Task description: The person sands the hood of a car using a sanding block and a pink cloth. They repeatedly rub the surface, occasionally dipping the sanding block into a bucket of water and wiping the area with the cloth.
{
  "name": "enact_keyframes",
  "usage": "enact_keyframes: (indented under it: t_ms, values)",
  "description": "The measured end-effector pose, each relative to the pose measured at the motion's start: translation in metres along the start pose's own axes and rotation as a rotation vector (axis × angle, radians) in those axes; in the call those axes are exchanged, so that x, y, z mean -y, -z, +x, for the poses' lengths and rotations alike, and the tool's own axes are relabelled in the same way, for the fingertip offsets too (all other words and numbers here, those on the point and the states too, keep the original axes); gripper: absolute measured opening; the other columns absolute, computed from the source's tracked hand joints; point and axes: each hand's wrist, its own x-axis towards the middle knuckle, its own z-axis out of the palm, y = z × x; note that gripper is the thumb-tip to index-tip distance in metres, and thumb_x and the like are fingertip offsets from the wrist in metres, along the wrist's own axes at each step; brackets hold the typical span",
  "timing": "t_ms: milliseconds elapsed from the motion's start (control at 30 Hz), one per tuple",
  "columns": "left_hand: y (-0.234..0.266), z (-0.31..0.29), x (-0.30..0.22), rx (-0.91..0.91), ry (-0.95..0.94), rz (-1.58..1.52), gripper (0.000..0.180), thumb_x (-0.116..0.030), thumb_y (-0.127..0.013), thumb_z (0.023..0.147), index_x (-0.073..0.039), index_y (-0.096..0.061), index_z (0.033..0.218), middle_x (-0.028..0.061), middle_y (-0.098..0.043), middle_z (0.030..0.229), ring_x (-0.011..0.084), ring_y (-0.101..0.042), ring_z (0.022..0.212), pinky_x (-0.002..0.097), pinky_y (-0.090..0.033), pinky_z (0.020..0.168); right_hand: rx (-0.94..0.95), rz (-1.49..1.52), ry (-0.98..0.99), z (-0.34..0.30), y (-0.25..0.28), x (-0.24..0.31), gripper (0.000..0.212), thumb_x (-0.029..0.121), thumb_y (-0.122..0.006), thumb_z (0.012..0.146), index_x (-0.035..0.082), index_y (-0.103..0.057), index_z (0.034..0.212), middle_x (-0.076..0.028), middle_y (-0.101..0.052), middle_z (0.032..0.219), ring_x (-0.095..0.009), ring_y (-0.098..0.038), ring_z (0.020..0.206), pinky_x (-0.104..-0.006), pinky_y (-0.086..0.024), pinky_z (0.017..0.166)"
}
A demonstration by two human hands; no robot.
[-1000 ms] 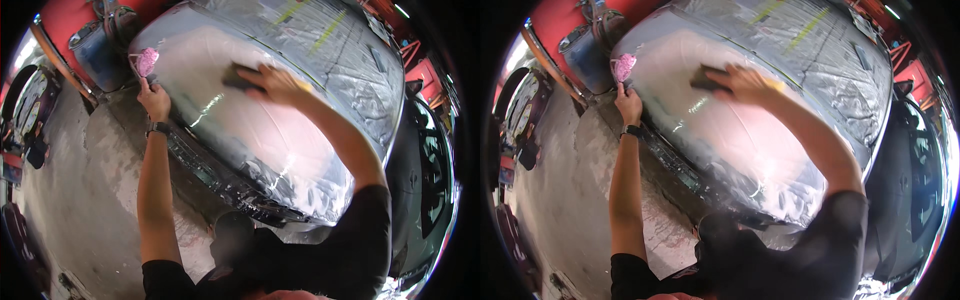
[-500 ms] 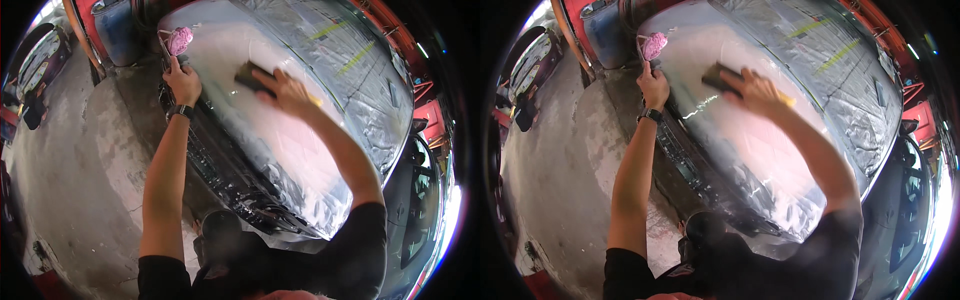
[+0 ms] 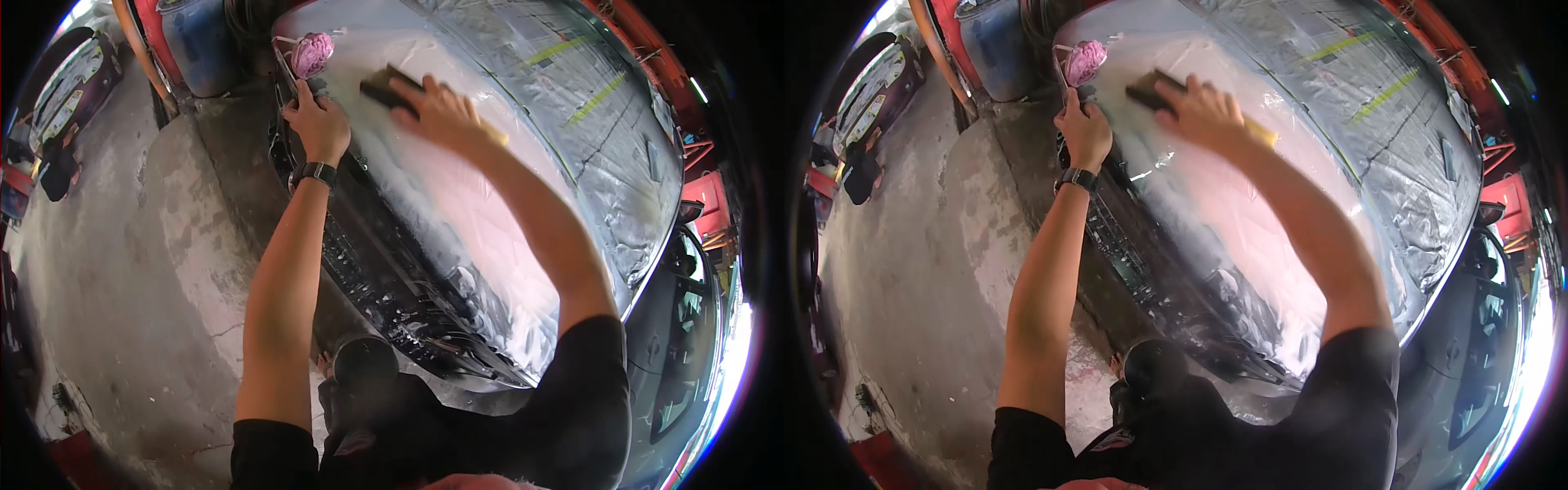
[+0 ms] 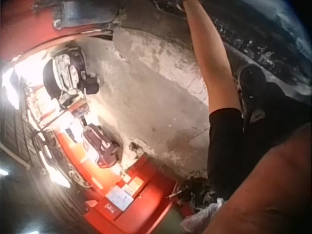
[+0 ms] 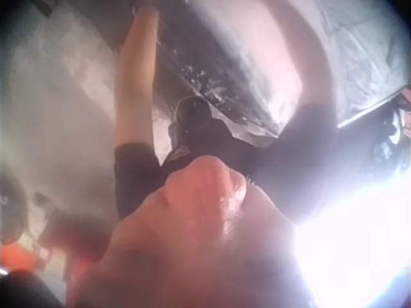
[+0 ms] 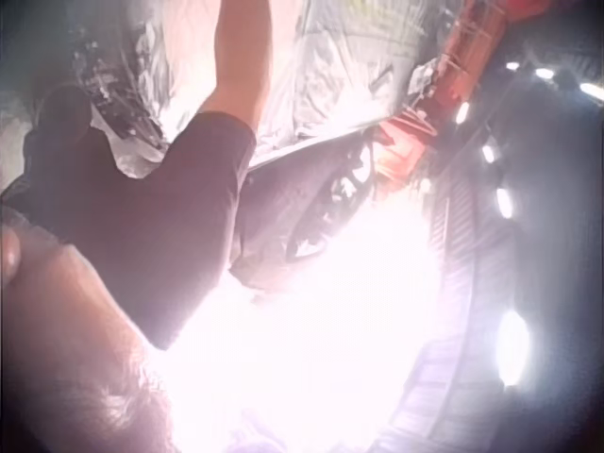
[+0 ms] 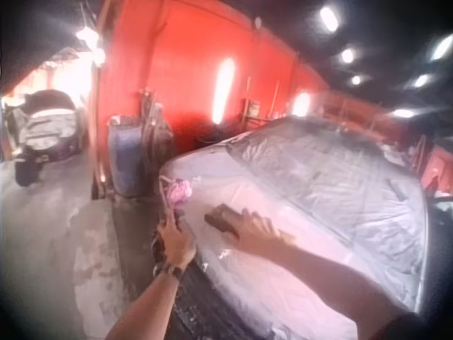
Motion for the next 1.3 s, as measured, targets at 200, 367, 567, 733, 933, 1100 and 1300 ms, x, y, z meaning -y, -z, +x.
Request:
enact_keyframes:
  t_ms: [200,367,567,733,933,1100,1300]
  values:
    - [-0.026,-0.011,-0.026,0.084,-0.011,-0.091,0.057,-0.014,-0.044,0.097,0.005,-0.033,0.15,0.0391,-0.039,0.129,0.0464,-0.045,0.113,0.0462,-0.038,0.103,0.004,-0.057,-0.358,0.103,-0.031,-0.062,0.053,0.05,-0.053,0.094,0.015,-0.055,0.135,-0.021,-0.052,0.134,-0.041,-0.055,0.124,-0.0535,-0.05,0.095]
    - [-0.002,0.0,0.006,0.009,0.034,-0.009,0.058,-0.013,-0.045,0.097,0.002,-0.032,0.151,0.0403,-0.033,0.132,0.0498,-0.046,0.111,0.0486,-0.039,0.102,0.081,0.05,-0.036,0.022,-0.008,0.042,0.052,0.05,-0.054,0.096,0.022,-0.051,0.14,-0.021,-0.052,0.131,-0.04,-0.056,0.121,-0.0561,-0.05,0.095]
    - [-0.018,-0.009,-0.016,-0.015,-0.084,-0.013,0.057,-0.015,-0.045,0.096,0.01,-0.037,0.146,0.0374,-0.05,0.12,0.0414,-0.042,0.113,0.0434,-0.037,0.101,0.003,-0.105,-0.259,0.105,-0.018,-0.031,0.053,0.051,-0.05,0.098,0.024,-0.049,0.143,-0.023,-0.054,0.131,-0.043,-0.057,0.12,-0.0568,-0.05,0.094]
    - [-0.021,-0.008,-0.012,0.019,0.008,-0.012,0.058,-0.016,-0.044,0.096,0.009,-0.036,0.147,0.0382,-0.049,0.121,0.0417,-0.042,0.114,0.0434,-0.037,0.102,0.048,-0.112,-0.274,0.114,-0.039,-0.029,0.052,0.049,-0.05,0.099,0.022,-0.049,0.143,-0.023,-0.054,0.131,-0.042,-0.059,0.118,-0.0548,-0.052,0.092]
    - [0.01,-0.004,-0.01,0.008,0.038,-0.081,0.058,-0.015,-0.045,0.097,0.006,-0.033,0.15,0.0391,-0.038,0.13,0.0468,-0.044,0.115,0.0458,-0.038,0.103,-0.02,0.009,0.089,-0.001,-0.001,0.001,0.054,0.054,-0.055,0.095,0.028,-0.051,0.142,-0.019,-0.056,0.122,-0.039,-0.061,0.114,-0.0547,-0.055,0.088]
    - [-0.02,-0.013,-0.027,0.097,0.002,-0.063,0.058,-0.014,-0.044,0.098,0.005,-0.031,0.151,0.0407,-0.033,0.13,0.0482,-0.045,0.113,0.0467,-0.039,0.102,-0.005,-0.085,-0.328,0.1,-0.02,-0.101,0.056,0.054,-0.052,0.095,0.026,-0.05,0.144,-0.018,-0.055,0.13,-0.037,-0.059,0.12,-0.0528,-0.051,0.095]
    - [-0.014,0.001,-0.001,-0.005,0.006,0.009,0.057,-0.017,-0.046,0.095,0.007,-0.04,0.146,0.0382,-0.048,0.125,0.0445,-0.046,0.113,0.0448,-0.038,0.103,-0.078,-0.015,-0.042,0.002,-0.018,-0.035,0.054,0.05,-0.055,0.095,0.024,-0.051,0.142,-0.021,-0.055,0.125,-0.038,-0.06,0.112,-0.0525,-0.053,0.086]
